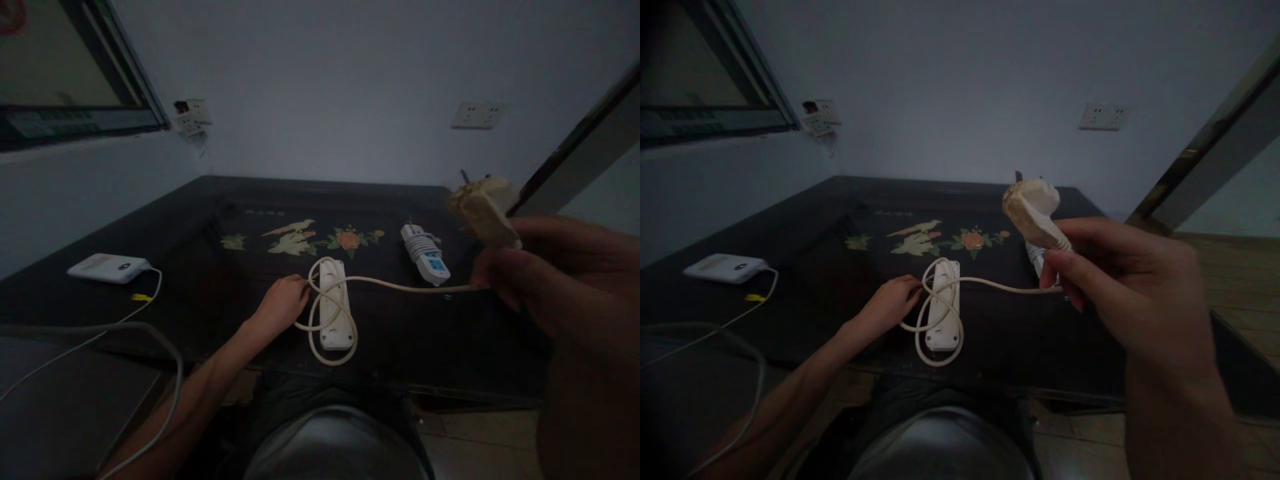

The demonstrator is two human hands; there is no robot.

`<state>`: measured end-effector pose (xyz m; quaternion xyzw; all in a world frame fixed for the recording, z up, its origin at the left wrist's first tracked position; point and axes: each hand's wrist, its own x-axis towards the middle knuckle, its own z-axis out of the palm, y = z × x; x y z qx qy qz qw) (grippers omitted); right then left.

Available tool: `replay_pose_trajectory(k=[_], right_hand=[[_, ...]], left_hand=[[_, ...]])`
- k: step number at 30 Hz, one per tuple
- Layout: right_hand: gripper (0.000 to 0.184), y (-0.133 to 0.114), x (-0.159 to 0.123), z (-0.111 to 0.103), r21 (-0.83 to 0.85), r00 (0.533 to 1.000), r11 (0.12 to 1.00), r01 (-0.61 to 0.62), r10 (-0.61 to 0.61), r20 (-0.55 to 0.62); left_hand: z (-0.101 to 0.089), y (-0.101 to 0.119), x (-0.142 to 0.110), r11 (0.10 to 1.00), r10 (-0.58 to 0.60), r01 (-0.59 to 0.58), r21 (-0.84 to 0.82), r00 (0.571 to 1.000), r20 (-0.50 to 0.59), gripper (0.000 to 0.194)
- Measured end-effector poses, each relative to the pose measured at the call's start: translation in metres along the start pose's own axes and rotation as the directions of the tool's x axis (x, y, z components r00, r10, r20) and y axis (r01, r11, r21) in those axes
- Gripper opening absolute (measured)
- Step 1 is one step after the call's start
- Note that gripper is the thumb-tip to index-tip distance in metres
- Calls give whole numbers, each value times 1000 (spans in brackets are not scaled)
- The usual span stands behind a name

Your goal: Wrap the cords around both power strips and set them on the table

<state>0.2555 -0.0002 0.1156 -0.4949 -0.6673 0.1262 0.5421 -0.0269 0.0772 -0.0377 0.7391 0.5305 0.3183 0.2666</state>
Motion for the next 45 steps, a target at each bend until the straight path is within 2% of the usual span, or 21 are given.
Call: replay_pose_trajectory(k=[2,4,7,11,15,18,21,24,27,34,37,40,41,44,45], right_hand=[[14,2,5,3,-54,996,998,31,-26,87],[19,6,12,9,-118,971,990,78,-49,233],[26,17,21,25,-190,893,967,172,-72,445],[26,30,27,55,-275,789,912,304,-79,609],[28,36,27,81,-475,737,788,392,39,674],[30,38,27,96,-584,714,680,444,126,689],[30,40,26,107,-576,659,650,495,151,737],[28,44,26,118,-546,629,662,513,142,764],[27,49,27,129,-519,642,708,479,120,757],[17,61,29,147,-356,716,876,327,16,698],[17,60,28,150,-294,725,905,306,-21,689],[14,55,33,149,-236,691,936,261,-11,723],[12,55,37,147,-228,695,944,237,0,719],[13,61,53,144,-241,771,949,204,-4,637],[18,66,59,144,-223,774,951,215,-27,633]], left_hand=[[0,-2,6,1000,-9,9,-3,1000,3,13],[-1,-3,14,1000,-15,15,5,999,34,19],[-2,-7,30,996,-71,76,-50,994,89,26],[-1,-10,48,982,-146,152,-114,988,58,23],[2,-6,55,946,-145,155,-285,988,54,19],[3,4,52,852,-116,128,-508,992,55,24],[1,16,46,749,-56,84,-657,996,64,26],[-1,21,41,727,15,30,-686,998,60,25],[-2,18,41,746,126,-51,-664,990,66,28],[-7,4,44,823,335,-236,-517,936,106,42],[-10,1,43,886,376,-309,-346,915,146,37],[-12,-2,42,914,401,-389,-115,908,123,25],[-12,-3,42,911,412,-407,-68,905,109,21],[-13,-9,40,901,432,-433,-7,898,83,18],[-13,-12,40,898,437,-439,6,896,81,18]])
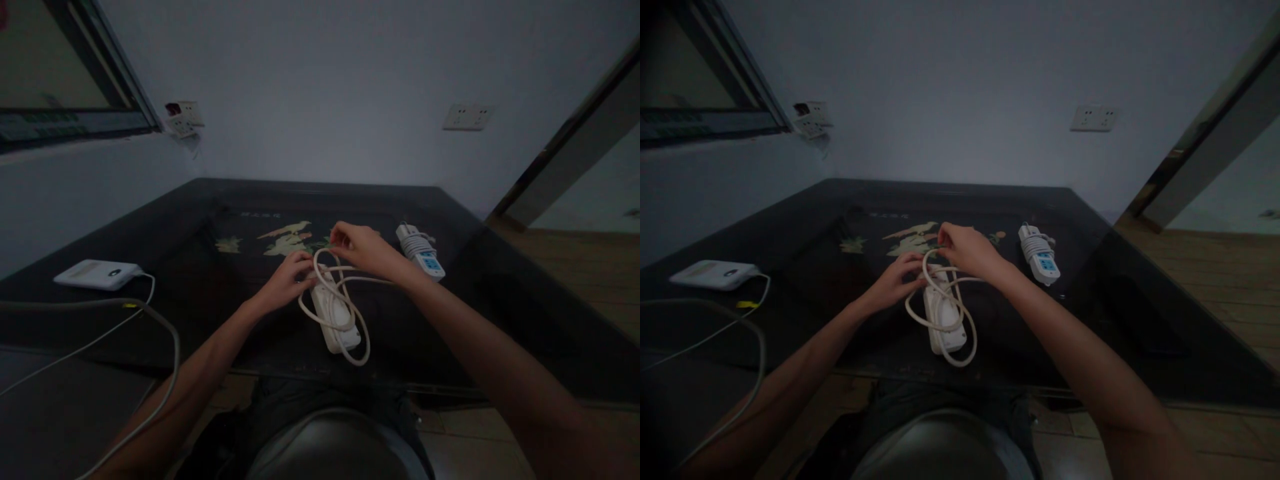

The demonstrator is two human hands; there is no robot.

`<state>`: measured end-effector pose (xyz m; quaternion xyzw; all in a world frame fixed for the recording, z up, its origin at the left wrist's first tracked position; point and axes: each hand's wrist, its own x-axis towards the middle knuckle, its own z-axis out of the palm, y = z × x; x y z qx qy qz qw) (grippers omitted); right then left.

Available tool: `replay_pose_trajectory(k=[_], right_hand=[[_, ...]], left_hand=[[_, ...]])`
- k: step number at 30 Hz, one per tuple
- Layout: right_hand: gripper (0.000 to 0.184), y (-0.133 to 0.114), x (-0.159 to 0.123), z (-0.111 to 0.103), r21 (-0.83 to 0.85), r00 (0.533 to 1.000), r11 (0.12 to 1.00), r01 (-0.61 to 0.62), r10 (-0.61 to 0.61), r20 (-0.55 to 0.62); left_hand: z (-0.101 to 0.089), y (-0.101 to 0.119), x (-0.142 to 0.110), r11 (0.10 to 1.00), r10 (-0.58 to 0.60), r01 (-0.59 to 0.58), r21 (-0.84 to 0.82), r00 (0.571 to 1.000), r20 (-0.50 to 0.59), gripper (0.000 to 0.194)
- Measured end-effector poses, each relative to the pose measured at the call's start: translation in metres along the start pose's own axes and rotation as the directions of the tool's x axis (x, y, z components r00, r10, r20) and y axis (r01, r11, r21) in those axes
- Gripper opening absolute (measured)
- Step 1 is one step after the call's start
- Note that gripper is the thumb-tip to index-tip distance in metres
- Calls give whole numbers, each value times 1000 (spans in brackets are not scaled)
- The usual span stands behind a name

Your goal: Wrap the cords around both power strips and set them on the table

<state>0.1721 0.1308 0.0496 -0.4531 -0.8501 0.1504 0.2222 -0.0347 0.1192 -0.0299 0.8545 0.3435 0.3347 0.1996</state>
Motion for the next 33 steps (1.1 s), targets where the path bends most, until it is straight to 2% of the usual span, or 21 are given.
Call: replay_pose_trajectory(k=[1,3,5,6,9,13,16,21,28,30,33], right_hand=[[23,6,5,0,17,999,999,36,-36,25],[31,18,14,3,67,977,990,126,-135,163],[29,26,21,9,71,946,983,171,-184,266],[25,28,23,12,53,941,983,176,-184,283],[22,31,23,17,21,951,983,180,-180,252],[23,34,16,14,63,956,975,214,-222,192],[24,36,13,12,92,957,972,217,-231,178],[27,35,13,13,10,957,970,243,-241,161],[30,34,10,9,-40,966,977,208,-199,164],[31,36,8,6,-38,973,982,186,-179,144],[31,40,4,1,-74,984,986,149,-141,106]], left_hand=[[0,-2,-2,1000,7,-7,14,1000,-2,18],[-2,-6,-5,999,21,-21,50,1000,2,18],[-4,-8,-7,995,33,-34,96,999,9,17],[-5,-9,-8,992,41,-42,119,999,15,18],[-12,-9,-9,979,83,-89,185,996,40,19],[-25,-18,-12,957,114,-127,261,991,66,19],[-40,-37,-18,934,97,-108,340,994,48,20],[-72,-72,-31,890,73,-69,451,997,8,22],[-117,-116,-49,834,-26,58,549,997,-66,29],[-131,-124,-57,784,-94,133,606,991,-96,32],[-153,-125,-72,656,-214,234,718,969,-120,37]])
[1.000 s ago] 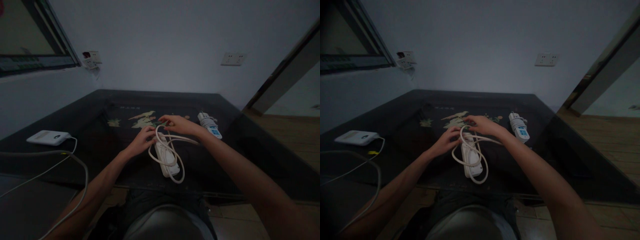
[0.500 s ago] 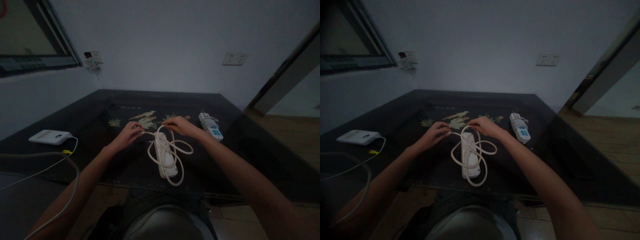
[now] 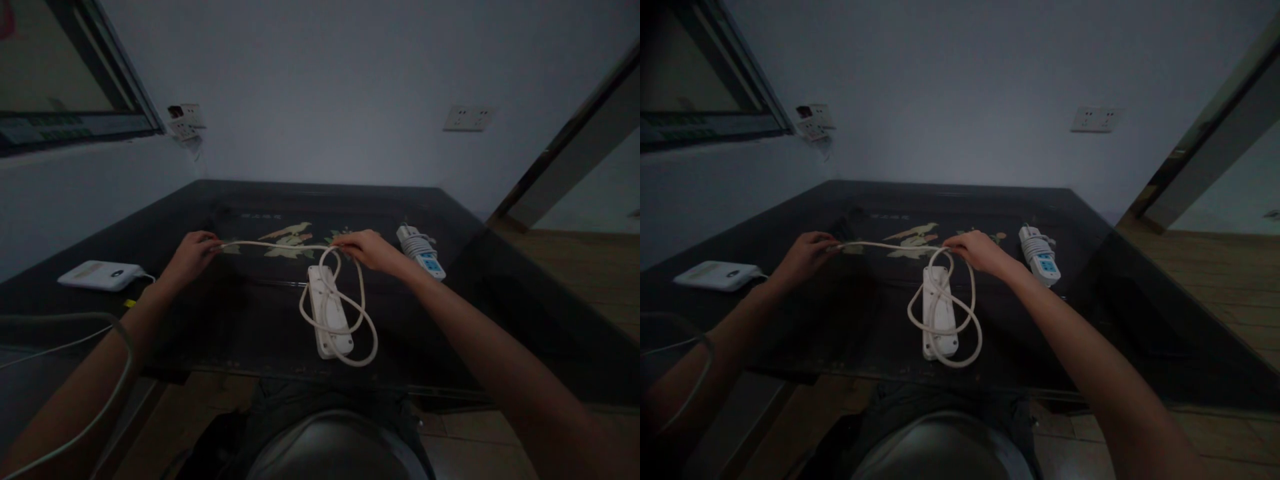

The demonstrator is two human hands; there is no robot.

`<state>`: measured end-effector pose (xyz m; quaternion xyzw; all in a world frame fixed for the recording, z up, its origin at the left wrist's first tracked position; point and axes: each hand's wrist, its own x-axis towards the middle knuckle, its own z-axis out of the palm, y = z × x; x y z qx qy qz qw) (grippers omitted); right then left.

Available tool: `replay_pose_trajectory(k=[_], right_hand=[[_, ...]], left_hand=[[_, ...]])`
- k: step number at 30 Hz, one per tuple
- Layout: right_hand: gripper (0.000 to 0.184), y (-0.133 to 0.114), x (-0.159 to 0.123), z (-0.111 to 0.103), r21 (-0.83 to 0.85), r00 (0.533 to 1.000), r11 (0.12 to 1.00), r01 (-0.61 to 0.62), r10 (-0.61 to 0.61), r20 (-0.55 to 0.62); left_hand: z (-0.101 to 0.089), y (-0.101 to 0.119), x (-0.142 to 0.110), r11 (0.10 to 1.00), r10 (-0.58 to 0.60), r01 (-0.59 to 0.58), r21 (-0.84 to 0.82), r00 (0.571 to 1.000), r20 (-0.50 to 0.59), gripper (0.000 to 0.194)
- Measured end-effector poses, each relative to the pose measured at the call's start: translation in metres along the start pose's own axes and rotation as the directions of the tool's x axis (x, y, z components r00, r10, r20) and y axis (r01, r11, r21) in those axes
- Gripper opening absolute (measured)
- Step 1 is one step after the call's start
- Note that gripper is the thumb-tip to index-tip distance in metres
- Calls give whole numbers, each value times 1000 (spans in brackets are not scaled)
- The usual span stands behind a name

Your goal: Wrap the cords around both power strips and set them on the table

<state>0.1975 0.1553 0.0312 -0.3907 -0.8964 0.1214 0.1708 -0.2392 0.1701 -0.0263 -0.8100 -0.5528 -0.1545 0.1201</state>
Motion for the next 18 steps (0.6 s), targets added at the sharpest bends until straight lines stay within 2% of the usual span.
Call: replay_pose_trajectory(k=[3,8,14,16,18], right_hand=[[30,3,-5,1,-16,999,999,-35,35,-13],[27,8,-8,6,33,996,996,-78,80,-49],[30,18,-7,9,79,990,991,-111,117,-82],[30,21,-9,11,121,986,985,-127,139,-93],[30,23,-11,12,199,982,968,-153,172,-82]], left_hand=[[-17,-14,-14,986,-124,124,110,992,-7,39],[-37,-21,-29,951,-270,279,134,959,-81,40],[-60,-26,-40,869,-453,484,107,863,-223,41],[-65,-26,-42,852,-486,514,96,847,-217,41],[-66,-24,-41,848,-503,521,103,850,-154,42]])
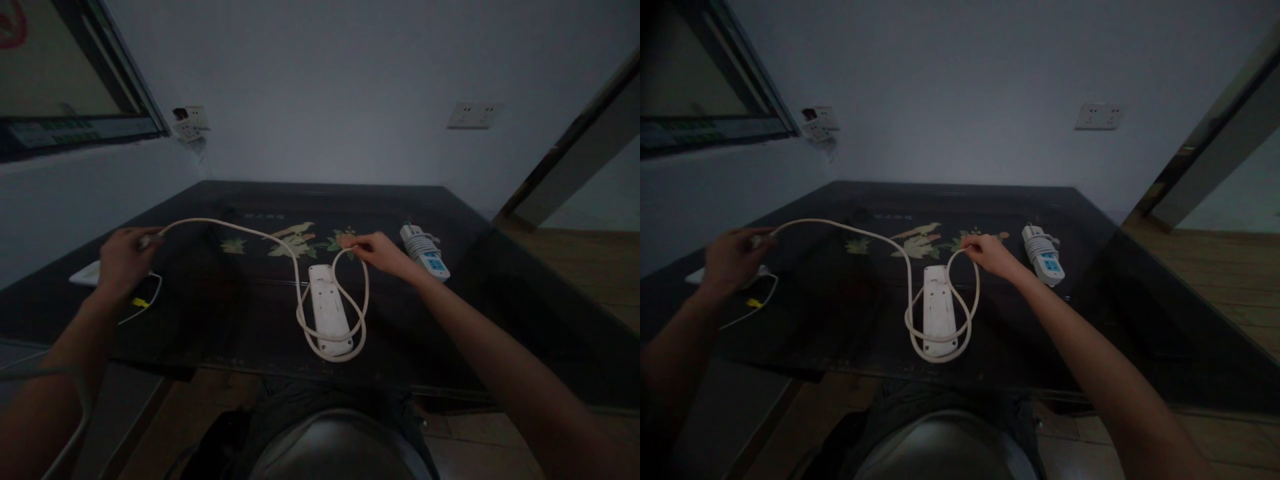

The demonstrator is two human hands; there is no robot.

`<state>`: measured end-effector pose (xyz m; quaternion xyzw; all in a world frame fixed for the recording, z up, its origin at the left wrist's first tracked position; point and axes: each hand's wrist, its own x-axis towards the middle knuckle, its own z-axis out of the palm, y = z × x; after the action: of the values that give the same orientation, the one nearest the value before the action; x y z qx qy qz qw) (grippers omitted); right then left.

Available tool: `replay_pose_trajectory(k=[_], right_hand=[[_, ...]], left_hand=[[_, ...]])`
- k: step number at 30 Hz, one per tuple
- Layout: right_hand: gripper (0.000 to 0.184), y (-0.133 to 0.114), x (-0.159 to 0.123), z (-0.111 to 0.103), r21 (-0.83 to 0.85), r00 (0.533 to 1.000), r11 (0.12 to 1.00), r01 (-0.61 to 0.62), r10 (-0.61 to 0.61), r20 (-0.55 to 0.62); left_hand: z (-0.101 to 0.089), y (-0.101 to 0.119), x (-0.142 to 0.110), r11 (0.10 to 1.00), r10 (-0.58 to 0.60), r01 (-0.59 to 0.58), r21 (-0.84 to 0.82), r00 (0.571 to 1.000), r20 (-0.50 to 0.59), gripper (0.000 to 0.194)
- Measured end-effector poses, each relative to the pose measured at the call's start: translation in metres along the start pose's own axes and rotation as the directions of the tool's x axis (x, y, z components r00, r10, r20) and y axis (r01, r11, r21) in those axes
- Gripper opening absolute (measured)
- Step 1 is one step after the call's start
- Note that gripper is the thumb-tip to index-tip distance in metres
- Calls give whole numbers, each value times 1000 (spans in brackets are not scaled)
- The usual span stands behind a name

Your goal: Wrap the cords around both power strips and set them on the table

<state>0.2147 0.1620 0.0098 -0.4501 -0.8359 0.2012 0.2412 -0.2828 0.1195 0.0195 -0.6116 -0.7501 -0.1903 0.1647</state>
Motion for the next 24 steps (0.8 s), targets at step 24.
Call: replay_pose_trajectory(k=[24], right_hand=[[13,5,-17,26,467,962,841,-271,256,97]], left_hand=[[-18,103,-13,927,374,-374,-9,926,46,46]])
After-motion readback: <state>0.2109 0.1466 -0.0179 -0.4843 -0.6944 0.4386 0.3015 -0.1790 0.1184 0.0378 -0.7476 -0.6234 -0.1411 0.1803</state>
